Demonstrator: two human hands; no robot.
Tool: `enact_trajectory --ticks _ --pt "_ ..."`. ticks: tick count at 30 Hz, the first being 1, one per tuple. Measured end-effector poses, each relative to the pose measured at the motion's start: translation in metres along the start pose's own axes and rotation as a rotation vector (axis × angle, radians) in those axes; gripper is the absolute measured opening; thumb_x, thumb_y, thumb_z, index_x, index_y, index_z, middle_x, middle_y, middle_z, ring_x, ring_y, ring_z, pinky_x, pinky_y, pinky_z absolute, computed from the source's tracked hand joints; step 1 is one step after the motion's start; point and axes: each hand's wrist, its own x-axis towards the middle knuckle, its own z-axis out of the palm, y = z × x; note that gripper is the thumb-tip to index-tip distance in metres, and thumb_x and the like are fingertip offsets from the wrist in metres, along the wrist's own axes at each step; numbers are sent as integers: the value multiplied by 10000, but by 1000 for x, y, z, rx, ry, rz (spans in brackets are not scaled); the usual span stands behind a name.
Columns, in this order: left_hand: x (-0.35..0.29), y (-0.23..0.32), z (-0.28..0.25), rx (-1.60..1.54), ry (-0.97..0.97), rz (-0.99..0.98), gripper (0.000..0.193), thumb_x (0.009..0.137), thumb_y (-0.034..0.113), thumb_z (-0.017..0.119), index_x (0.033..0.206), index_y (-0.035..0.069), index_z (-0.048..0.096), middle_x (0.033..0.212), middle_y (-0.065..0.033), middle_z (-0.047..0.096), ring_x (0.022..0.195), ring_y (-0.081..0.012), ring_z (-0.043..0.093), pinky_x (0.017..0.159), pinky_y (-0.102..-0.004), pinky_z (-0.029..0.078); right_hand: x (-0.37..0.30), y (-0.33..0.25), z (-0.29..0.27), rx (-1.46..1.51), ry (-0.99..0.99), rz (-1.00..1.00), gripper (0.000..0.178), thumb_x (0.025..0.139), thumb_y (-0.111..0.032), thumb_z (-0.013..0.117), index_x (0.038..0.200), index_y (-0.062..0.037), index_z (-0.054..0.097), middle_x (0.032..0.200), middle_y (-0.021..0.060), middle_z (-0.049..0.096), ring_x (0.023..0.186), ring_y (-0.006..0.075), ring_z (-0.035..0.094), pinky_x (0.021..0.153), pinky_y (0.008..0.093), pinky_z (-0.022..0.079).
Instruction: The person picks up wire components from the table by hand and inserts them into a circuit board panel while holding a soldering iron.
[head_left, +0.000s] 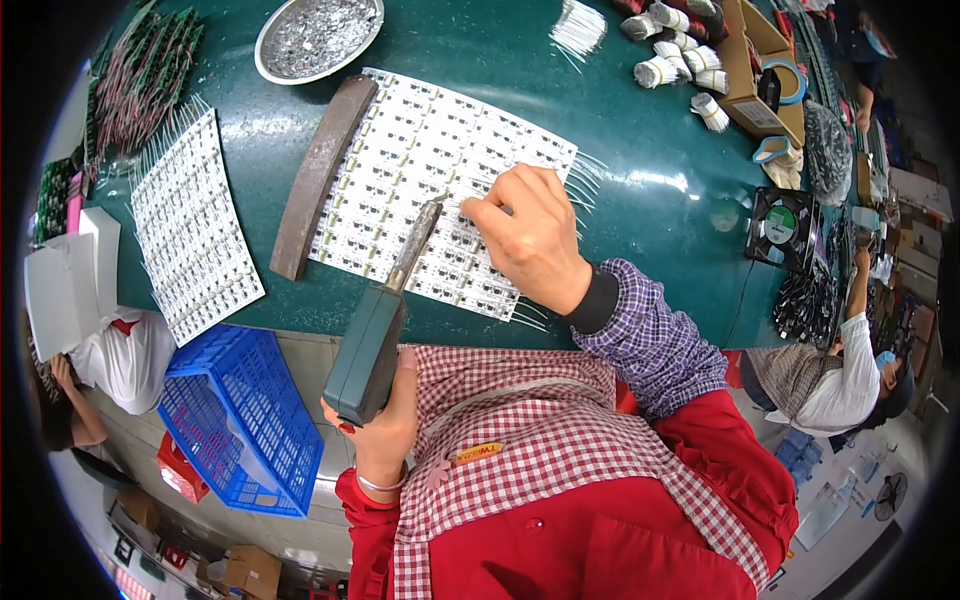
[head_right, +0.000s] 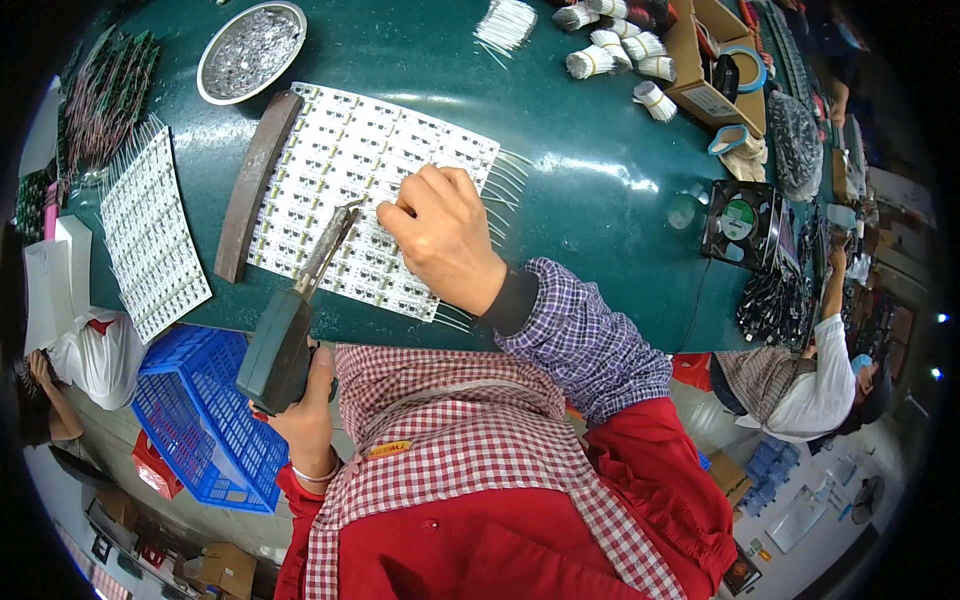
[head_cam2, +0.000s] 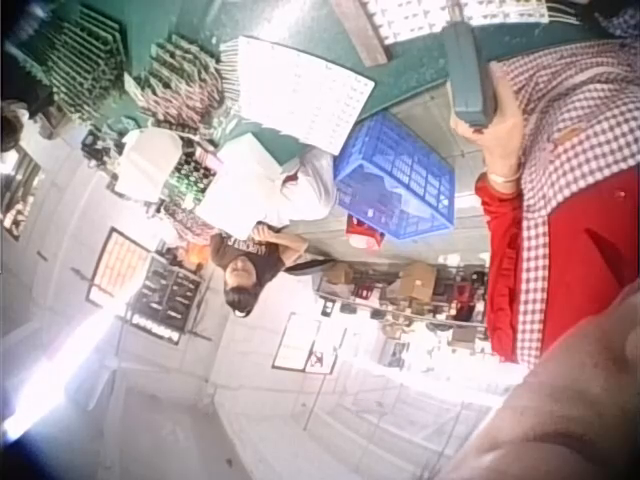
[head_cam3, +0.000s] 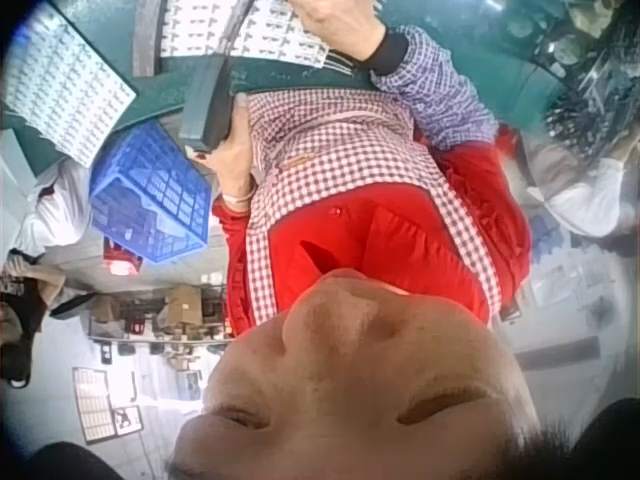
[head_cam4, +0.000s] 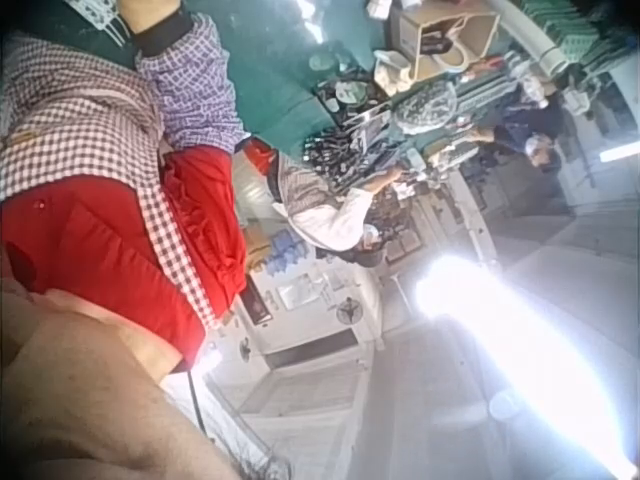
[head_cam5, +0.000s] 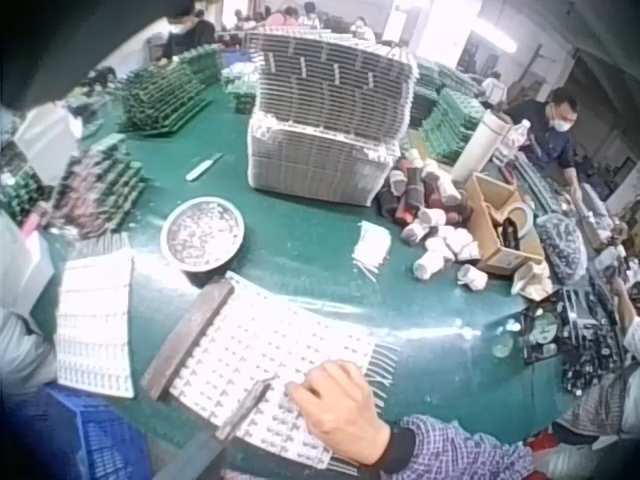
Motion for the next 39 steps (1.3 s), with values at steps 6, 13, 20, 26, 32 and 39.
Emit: enact_trajectory --ticks 6,13,20,26,32,39 --pt "1 4 0 -110 26 -62 225 802 69 789 989 -41 727 895 -132 727 686 -211 688 641 -311 523 0 -3 1 16 19 26 94 699 -8 651 778 -56 633 743 45 501 760 213 539 758 358 424" --pt "-2 3 -3 -102 32 -58 233 805 68 789 997 -46 723 888 -124 730 690 -195 691 630 -297 521 -4 -7 -1 43 50 1 138 702 -3 688 825 -59 656 771 39 540 805 220 565 791 369 439" --pt "-1 2 -4 -106 -11 -72 188 807 46 781 950 -49 703 831 -104 706 672 -169 673 603 -287 506 -5 -7 -1 53 17 15 130 702 4 681 811 -59 647 754 38 527 789 215 559 787 369 436" --pt "-1 7 -10 -72 -117 -186 307 809 50 784 1083 -56 697 973 -135 727 827 -197 691 727 -319 532 -6 -5 -2 46 2 8 251 669 27 750 885 -80 684 740 30 532 737 229 556 754 369 443" --pt "5 8 -3 -105 -47 -53 180 820 33 754 969 -48 692 820 -90 679 666 -146 651 598 -278 497 -3 -9 -2 33 17 10 102 696 3 646 776 -60 633 738 41 510 767 212 547 784 369 430" --pt "-5 4 -4 -83 -3 -74 194 815 69 782 968 -27 709 819 -84 689 643 -162 641 588 -294 489 -5 -8 -1 14 12 10 90 702 4 639 768 -57 628 741 40 509 770 213 547 786 367 429"
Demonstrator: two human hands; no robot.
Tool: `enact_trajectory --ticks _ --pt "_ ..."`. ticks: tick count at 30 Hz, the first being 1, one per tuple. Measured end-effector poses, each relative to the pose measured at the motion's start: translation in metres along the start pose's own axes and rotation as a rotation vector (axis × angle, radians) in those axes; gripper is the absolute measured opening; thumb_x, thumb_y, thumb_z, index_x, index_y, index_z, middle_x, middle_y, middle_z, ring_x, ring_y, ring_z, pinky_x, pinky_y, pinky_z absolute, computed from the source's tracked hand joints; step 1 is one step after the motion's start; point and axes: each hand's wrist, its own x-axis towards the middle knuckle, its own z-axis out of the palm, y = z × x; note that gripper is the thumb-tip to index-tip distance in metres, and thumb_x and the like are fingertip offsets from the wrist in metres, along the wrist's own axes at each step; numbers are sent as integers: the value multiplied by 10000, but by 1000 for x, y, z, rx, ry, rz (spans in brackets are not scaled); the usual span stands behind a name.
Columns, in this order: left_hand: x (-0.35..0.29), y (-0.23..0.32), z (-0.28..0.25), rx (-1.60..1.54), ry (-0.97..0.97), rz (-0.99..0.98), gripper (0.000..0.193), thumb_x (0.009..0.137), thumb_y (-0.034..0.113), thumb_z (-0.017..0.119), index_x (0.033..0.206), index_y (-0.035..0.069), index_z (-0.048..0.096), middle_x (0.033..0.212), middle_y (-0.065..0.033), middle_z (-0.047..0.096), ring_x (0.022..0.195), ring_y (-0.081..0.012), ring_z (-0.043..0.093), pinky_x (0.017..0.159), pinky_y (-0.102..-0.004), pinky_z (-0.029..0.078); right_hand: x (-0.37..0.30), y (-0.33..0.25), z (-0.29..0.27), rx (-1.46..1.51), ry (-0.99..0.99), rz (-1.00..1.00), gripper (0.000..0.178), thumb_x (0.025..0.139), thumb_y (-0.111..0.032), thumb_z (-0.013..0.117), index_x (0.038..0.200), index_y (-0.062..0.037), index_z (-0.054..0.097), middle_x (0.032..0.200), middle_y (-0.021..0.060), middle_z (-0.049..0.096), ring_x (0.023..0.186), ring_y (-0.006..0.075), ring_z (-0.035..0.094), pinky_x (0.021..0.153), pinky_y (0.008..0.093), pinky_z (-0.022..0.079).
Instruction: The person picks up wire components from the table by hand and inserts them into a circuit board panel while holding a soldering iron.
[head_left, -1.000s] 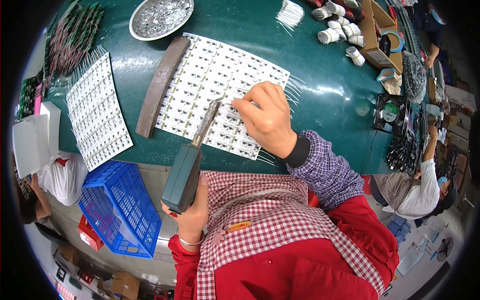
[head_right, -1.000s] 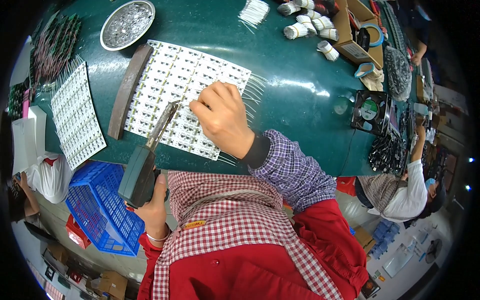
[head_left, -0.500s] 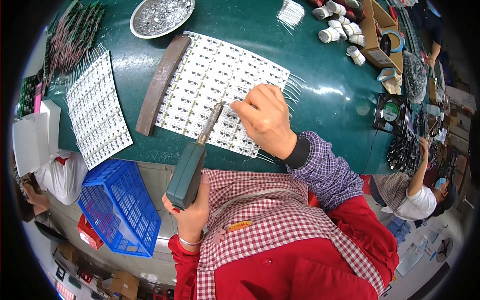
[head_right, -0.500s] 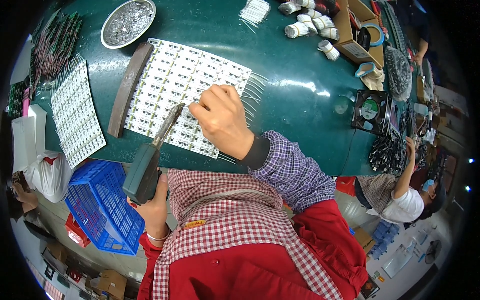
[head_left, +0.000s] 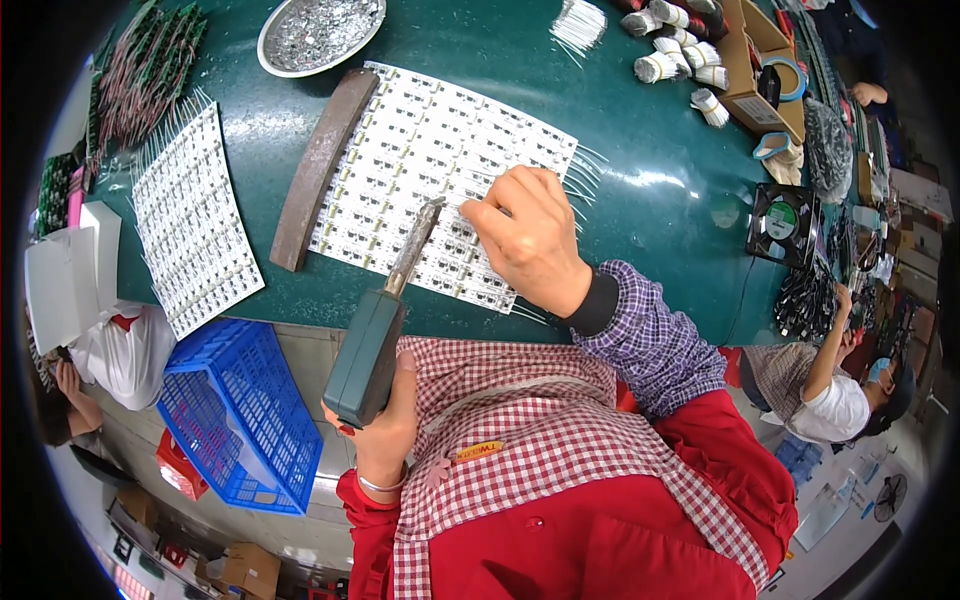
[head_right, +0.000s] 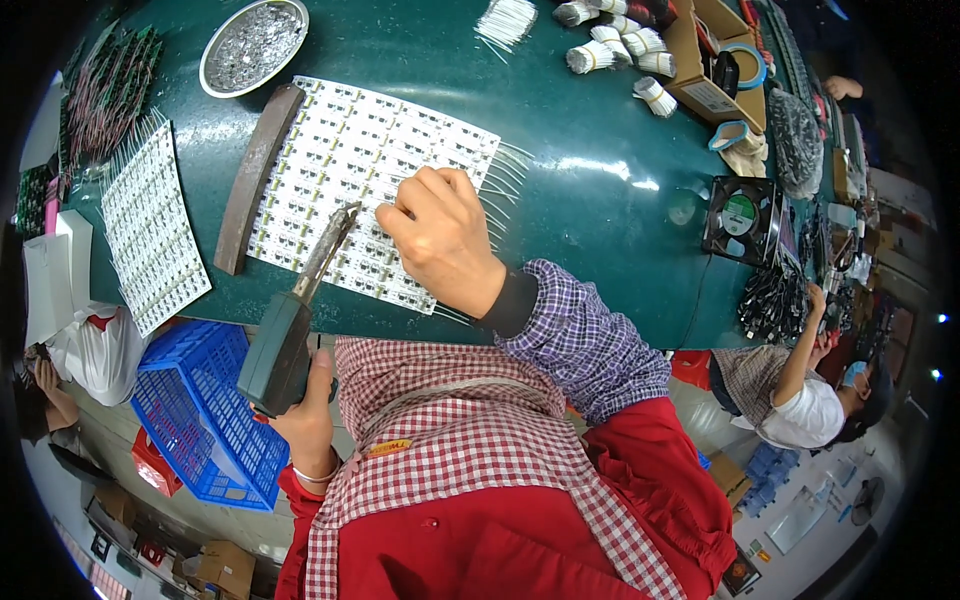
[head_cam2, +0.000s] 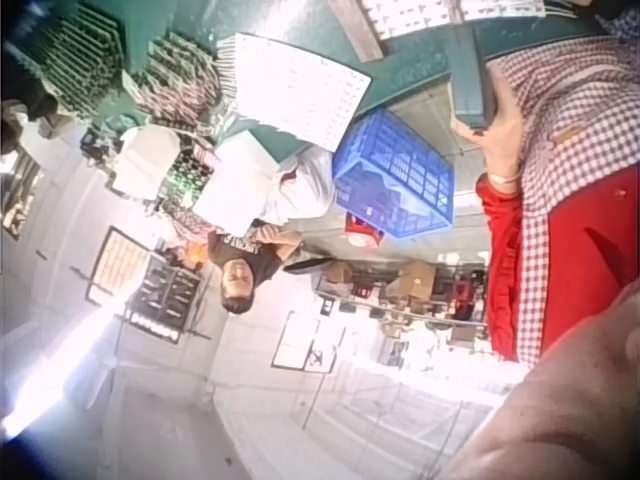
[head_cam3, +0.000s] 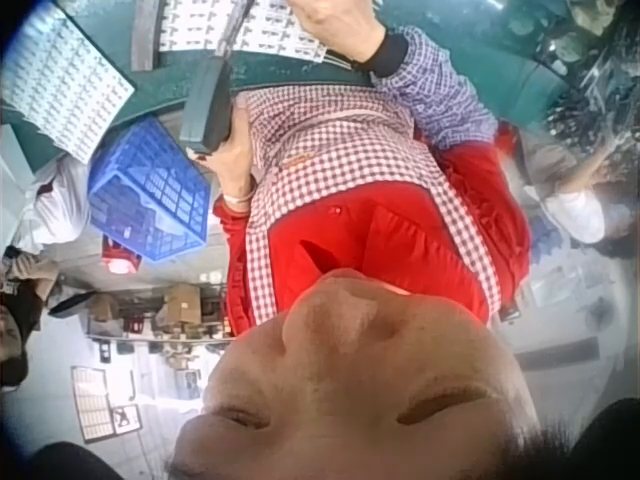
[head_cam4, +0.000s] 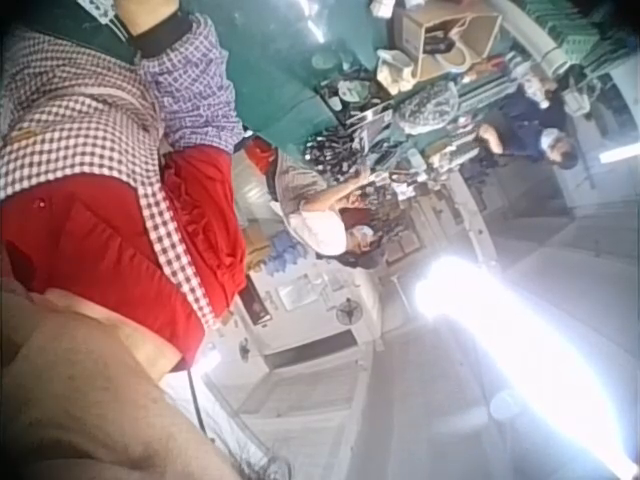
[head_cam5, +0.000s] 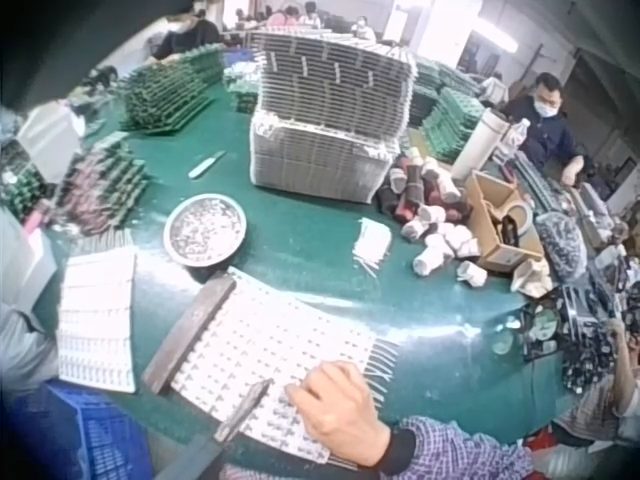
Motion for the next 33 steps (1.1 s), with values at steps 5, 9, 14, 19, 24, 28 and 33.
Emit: enact_trajectory --ticks 5,9,14,19,24,28,33 --pt "-3 -1 -1 -36 32 -38 202 809 85 794 964 -24 722 835 -97 701 645 -197 649 590 -308 487 0 -3 0 6 2 15 112 705 4 648 798 -57 637 774 44 538 806 216 557 801 368 430" --pt "-4 -6 -2 62 43 52 202 805 90 796 958 -24 728 835 -101 704 652 -214 660 594 -311 492 -1 -6 0 37 32 23 135 710 3 657 830 -57 654 808 43 569 843 218 567 827 375 431" --pt "-2 -2 -2 34 13 52 191 798 85 796 929 -29 717 829 -106 701 635 -218 666 589 -309 499 -4 -6 1 36 20 22 128 716 -8 672 834 -57 662 817 37 577 857 216 571 847 385 432" --pt "-2 -2 -2 -28 -3 2 182 806 59 783 940 -38 704 825 -105 693 647 -183 658 598 -299 502 -4 -6 2 23 21 18 125 716 -8 674 831 -54 664 807 39 571 849 216 571 855 384 433" --pt "-5 1 -6 -48 -65 -113 281 808 35 780 1060 -62 704 955 -125 735 817 -200 704 730 -312 538 -4 -6 2 18 15 11 126 715 -8 668 833 -53 664 801 40 566 847 214 572 854 384 434" --pt "-2 5 -7 6 -94 -98 264 820 47 776 1049 -59 700 923 -118 726 780 -200 688 694 -323 527 -5 -6 3 3 21 1 131 708 -3 663 830 -53 659 799 39 563 841 214 569 852 382 435" --pt "-10 -7 -6 -41 -60 -56 305 837 41 765 1112 -56 678 978 -111 711 785 -179 665 691 -313 519 -3 -6 3 0 19 4 126 703 2 658 815 -55 648 792 38 556 829 213 562 848 380 434"
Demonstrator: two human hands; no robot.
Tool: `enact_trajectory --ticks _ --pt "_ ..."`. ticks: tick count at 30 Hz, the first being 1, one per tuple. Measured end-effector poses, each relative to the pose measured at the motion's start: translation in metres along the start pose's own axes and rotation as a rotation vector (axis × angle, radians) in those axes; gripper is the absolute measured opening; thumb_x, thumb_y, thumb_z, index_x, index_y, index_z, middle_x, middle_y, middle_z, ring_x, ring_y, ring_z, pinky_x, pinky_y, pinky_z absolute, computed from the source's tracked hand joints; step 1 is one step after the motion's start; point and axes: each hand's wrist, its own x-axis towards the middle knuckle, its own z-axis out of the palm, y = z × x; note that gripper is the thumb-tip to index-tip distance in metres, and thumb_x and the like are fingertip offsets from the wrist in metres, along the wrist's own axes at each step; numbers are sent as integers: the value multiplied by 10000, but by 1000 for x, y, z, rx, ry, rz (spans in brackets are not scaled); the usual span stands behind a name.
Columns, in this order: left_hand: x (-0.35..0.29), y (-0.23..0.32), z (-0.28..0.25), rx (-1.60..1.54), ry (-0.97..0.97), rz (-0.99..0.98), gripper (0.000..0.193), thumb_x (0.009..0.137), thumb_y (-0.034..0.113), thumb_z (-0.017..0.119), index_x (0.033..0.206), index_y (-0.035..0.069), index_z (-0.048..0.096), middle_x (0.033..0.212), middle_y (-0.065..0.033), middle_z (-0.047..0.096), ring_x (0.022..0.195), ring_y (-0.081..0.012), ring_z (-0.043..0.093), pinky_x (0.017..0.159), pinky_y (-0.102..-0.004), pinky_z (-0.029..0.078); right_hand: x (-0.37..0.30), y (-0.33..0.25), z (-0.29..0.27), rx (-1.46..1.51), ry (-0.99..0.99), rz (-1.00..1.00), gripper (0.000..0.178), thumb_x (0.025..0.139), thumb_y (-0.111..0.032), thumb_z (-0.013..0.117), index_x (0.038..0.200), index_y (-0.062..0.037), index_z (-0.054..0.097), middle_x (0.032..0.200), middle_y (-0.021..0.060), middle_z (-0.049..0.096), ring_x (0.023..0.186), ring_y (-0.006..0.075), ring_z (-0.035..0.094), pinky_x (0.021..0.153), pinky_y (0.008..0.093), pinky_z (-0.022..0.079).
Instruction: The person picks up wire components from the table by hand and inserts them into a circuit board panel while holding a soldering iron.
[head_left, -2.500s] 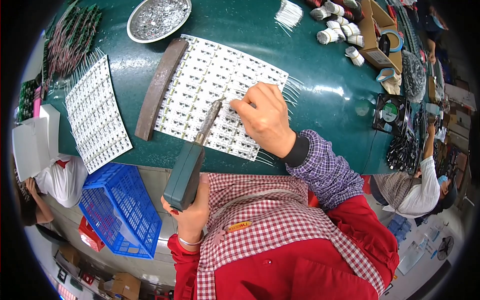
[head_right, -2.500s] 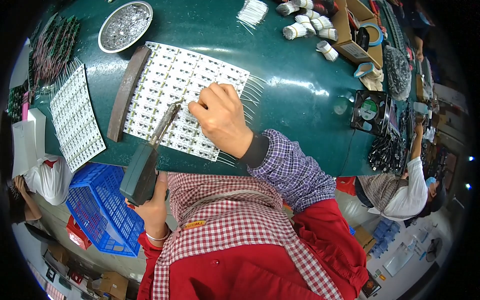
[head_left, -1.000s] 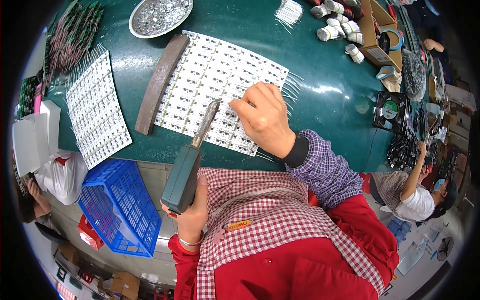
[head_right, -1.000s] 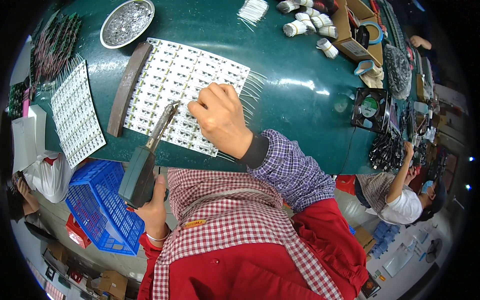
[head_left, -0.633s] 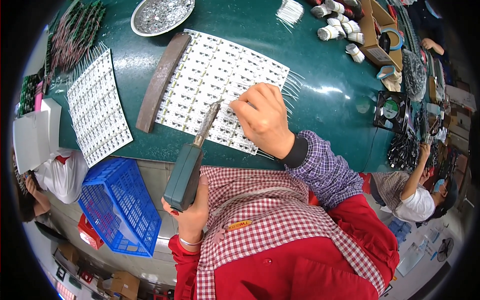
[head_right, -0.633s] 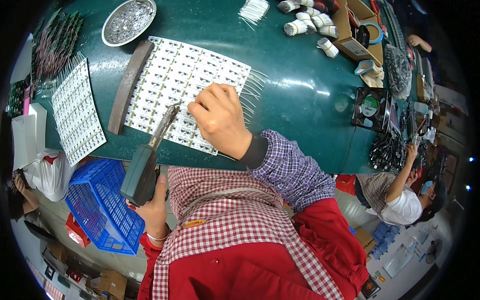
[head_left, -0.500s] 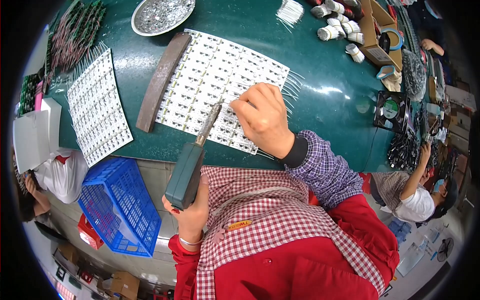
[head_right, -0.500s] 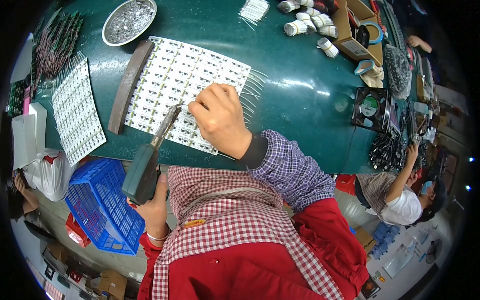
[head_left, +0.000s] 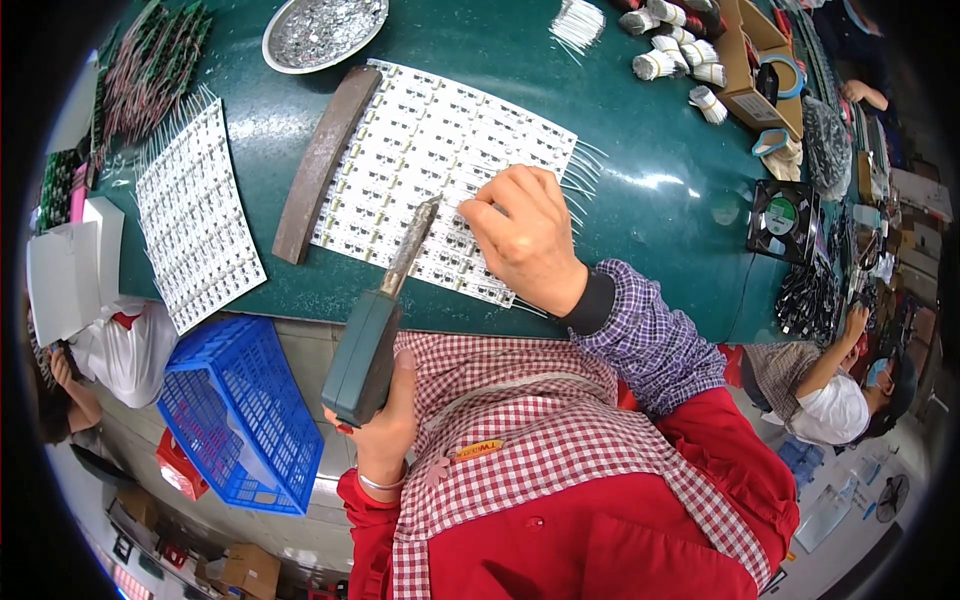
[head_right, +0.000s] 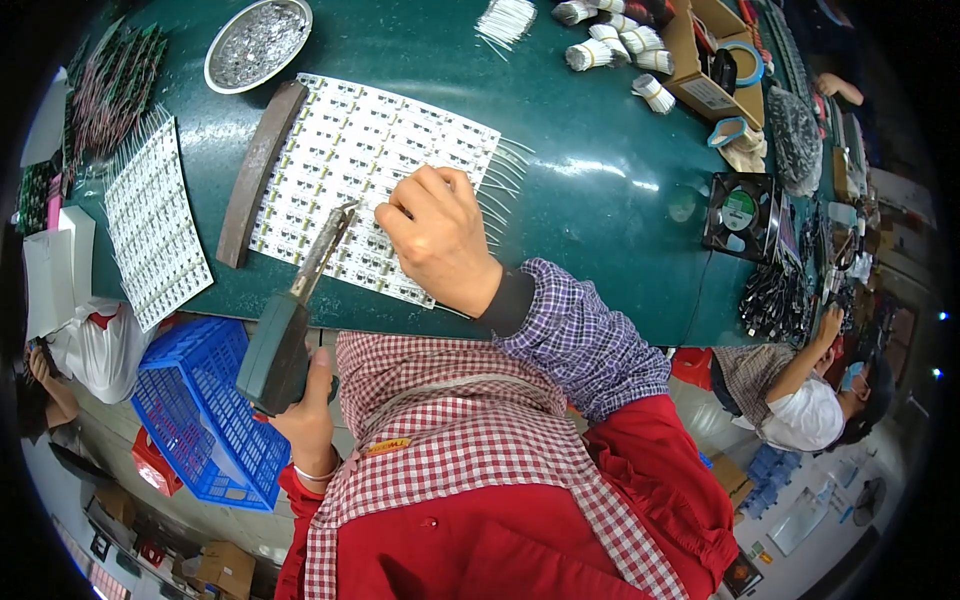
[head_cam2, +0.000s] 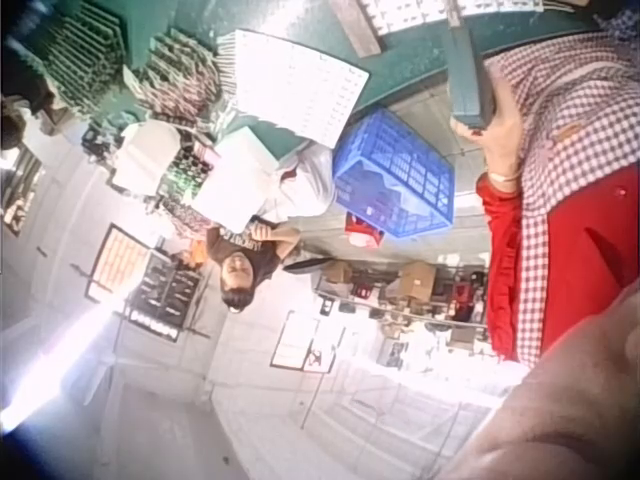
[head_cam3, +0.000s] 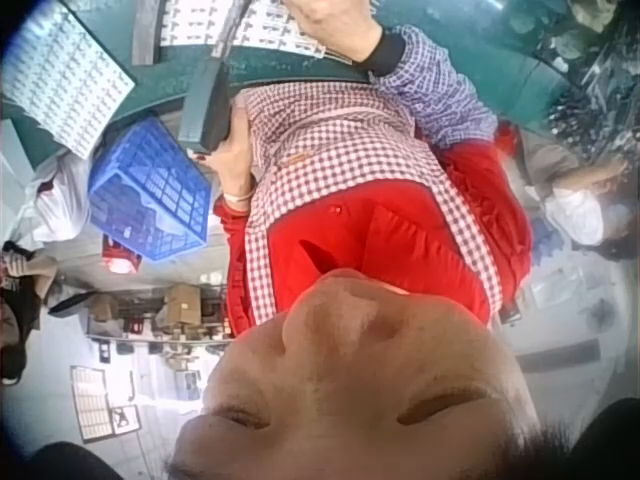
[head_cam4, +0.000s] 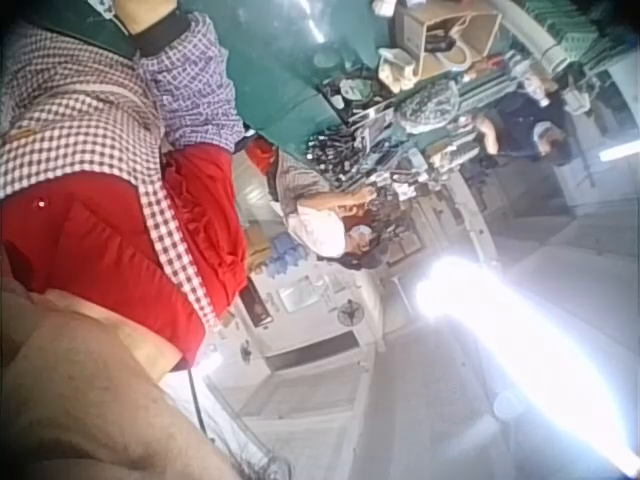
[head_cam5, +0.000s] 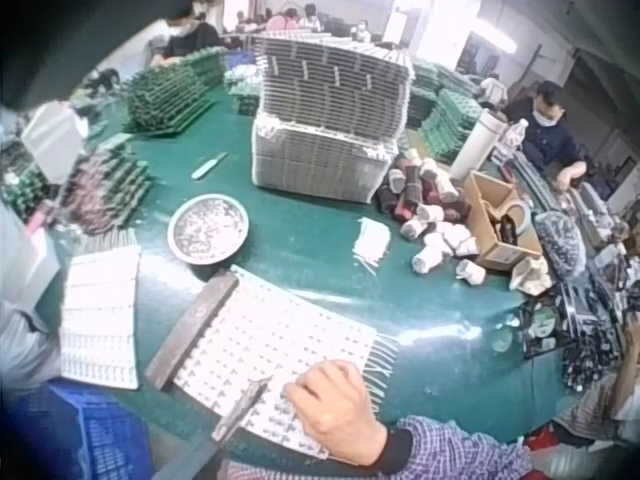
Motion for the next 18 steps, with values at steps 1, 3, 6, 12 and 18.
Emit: enact_trajectory --ticks 1,3,6,12,18 --pt "-2 -3 1 -58 29 -37 324 842 26 756 1142 -56 665 1007 -109 701 794 -172 658 702 -307 517 0 0 0 2 2 1 119 705 2 658 809 -56 644 791 37 554 826 212 560 846 379 433" --pt "-5 -9 1 -117 56 -71 345 847 10 748 1171 -57 651 1035 -106 691 803 -165 650 712 -302 515 1 1 0 2 6 2 113 708 2 658 802 -57 640 789 36 552 823 211 558 843 379 432" --pt "-3 -11 0 -119 34 -22 369 846 -27 732 1200 -61 634 1064 -107 678 794 -151 638 693 -279 507 2 -1 -5 -3 -3 4 98 718 -7 667 794 -60 636 796 37 555 829 214 559 840 375 429" --pt "-1 -9 0 -106 68 -28 355 853 -33 718 1198 -64 635 1027 -107 677 692 -103 581 569 -238 457 34 37 -29 -85 50 56 54 787 -75 706 803 -99 660 826 30 577 855 229 566 739 380 419" --pt "1 -12 6 -159 112 -56 330 862 -24 712 1181 -63 638 971 -102 677 607 -93 534 532 -233 416 66 145 -24 -417 128 85 102 766 -100 753 852 -85 701 888 32 604 897 250 568 750 384 451"
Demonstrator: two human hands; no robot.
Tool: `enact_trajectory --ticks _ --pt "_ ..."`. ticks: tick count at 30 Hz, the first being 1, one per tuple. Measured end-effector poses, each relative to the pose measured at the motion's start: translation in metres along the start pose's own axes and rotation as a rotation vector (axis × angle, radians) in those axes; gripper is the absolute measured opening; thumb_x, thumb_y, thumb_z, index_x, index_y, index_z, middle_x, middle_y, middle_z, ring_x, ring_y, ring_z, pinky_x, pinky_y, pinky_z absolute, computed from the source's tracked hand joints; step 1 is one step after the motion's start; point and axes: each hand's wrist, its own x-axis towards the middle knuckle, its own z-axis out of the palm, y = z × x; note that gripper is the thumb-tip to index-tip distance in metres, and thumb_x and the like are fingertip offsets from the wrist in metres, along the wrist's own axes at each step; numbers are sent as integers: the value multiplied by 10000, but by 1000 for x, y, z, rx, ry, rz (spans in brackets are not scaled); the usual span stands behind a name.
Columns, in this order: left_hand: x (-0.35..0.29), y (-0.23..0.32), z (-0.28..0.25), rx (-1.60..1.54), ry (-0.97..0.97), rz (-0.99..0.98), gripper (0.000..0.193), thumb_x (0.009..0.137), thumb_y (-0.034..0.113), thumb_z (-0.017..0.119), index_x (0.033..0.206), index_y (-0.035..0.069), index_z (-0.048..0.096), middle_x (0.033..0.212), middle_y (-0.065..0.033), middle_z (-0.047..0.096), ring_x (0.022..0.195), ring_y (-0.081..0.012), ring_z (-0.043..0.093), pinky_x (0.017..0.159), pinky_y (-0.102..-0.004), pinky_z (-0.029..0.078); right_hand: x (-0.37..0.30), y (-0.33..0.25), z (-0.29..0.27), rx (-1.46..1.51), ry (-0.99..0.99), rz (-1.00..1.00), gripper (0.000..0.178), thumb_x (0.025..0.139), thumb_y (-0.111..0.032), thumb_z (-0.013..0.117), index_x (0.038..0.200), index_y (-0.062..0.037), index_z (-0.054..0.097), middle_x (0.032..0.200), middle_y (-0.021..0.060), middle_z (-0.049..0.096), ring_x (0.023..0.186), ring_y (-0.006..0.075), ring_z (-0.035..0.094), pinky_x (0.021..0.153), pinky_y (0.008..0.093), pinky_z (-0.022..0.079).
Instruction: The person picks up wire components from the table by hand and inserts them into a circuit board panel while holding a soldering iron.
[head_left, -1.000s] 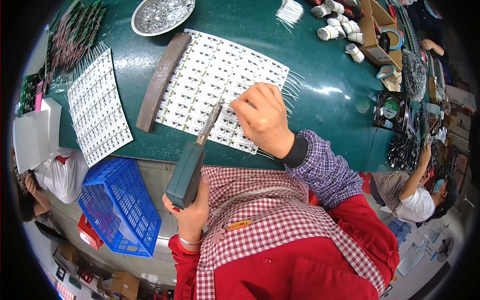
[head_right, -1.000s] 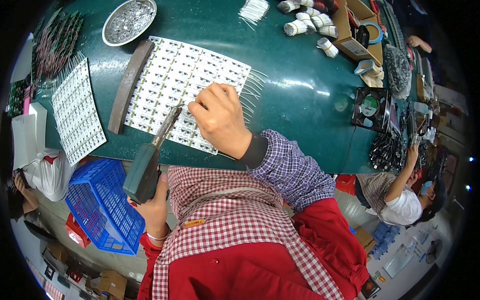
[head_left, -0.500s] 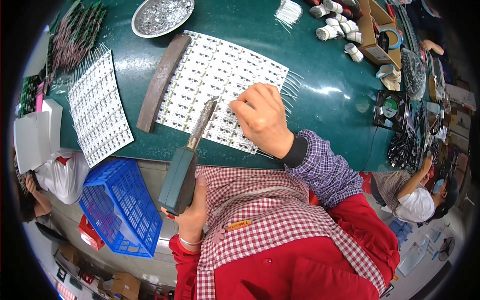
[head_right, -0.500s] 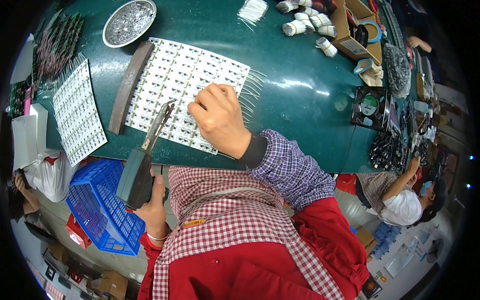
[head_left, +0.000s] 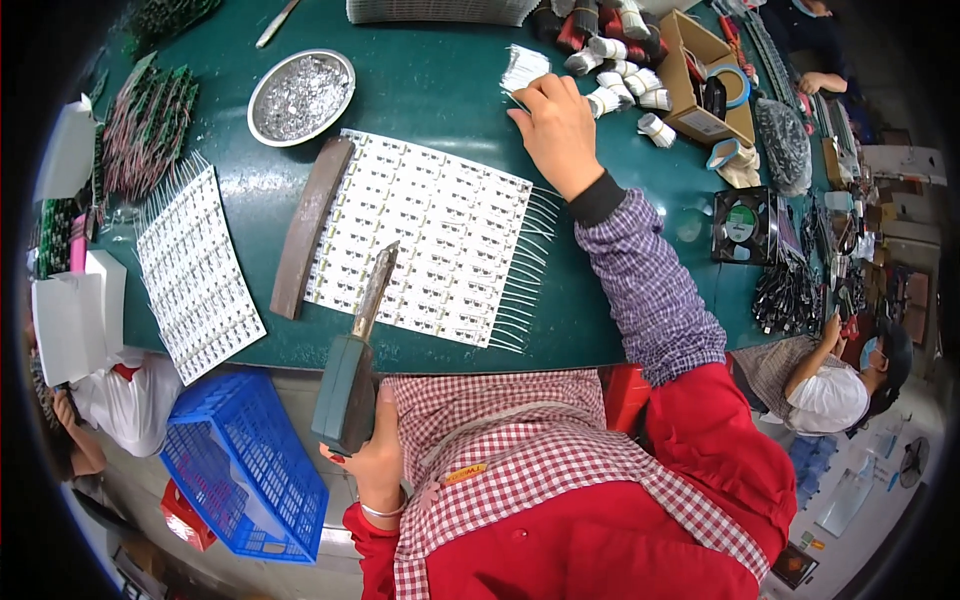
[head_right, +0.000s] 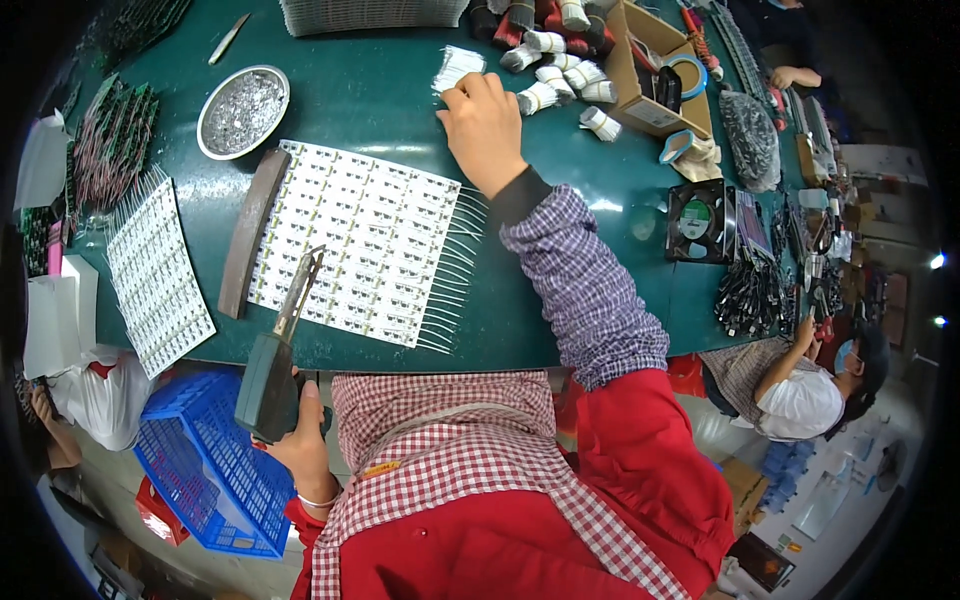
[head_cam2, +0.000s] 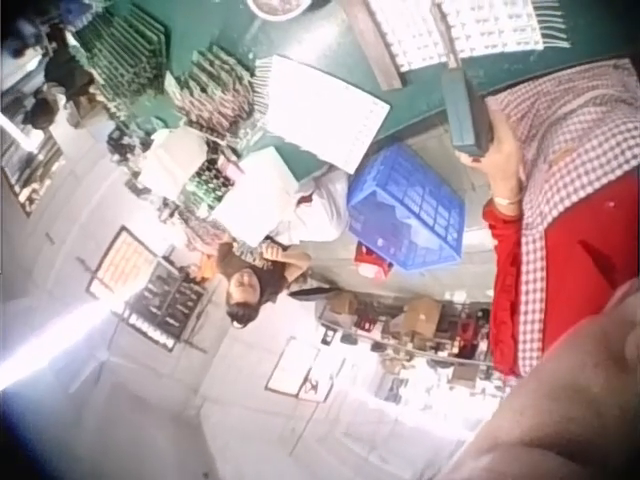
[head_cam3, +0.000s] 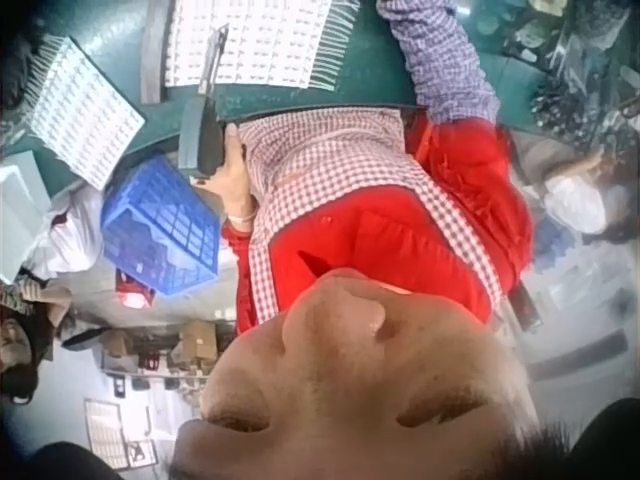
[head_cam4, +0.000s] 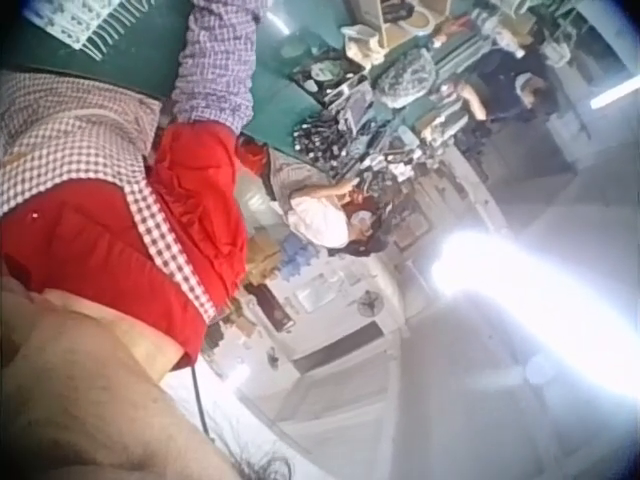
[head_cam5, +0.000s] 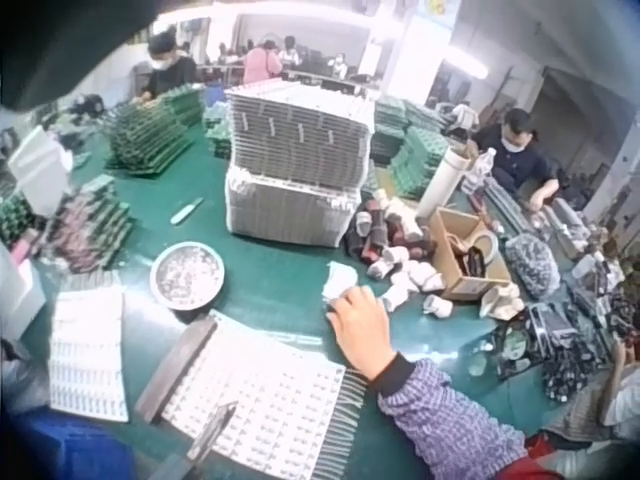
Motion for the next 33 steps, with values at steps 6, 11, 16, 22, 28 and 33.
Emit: enact_trajectory --ticks 6,11,16,22,28,33 --pt "-1 -3 -3 48 7 -22 305 866 -28 707 1164 -61 645 935 -92 672 602 -91 529 529 -239 416 4 25 27 -101 46 -18 59 792 -104 700 792 -66 655 874 57 598 884 257 572 724 390 465" --pt "0 2 -1 13 31 -39 330 858 -49 705 1181 -70 639 962 -98 684 632 -90 551 554 -236 437 21 22 25 -410 -73 -194 20 766 -79 621 778 -64 626 800 67 601 826 239 588 664 367 440" --pt "-2 -4 -2 7 40 47 342 849 -52 715 1182 -74 641 995 -97 690 666 -82 572 572 -228 452 26 24 22 -435 -160 -200 55 781 -91 620 821 -59 638 801 69 628 815 246 606 673 384 451" --pt "-2 4 -5 -14 43 -10 288 835 -16 745 1109 -71 674 964 -97 708 725 -125 629 635 -257 490 14 17 8 -180 -80 -88 94 797 -48 650 889 -60 632 861 100 623 867 288 599 720 415 473" --pt "-2 -10 -6 -2 12 61 349 842 -37 734 1179 -64 648 986 -85 682 639 -70 554 541 -220 432 -18 -49 -31 267 -58 -22 109 850 3 626 953 -23 602 899 144 581 859 343 554 755 433 466" --pt "-7 -7 -10 3 0 20 354 842 -43 726 1185 -58 642 974 -85 676 622 -68 545 526 -217 423 -52 -113 -56 492 -194 -49 172 808 42 592 964 -31 577 897 125 565 854 317 551 735 407 461"
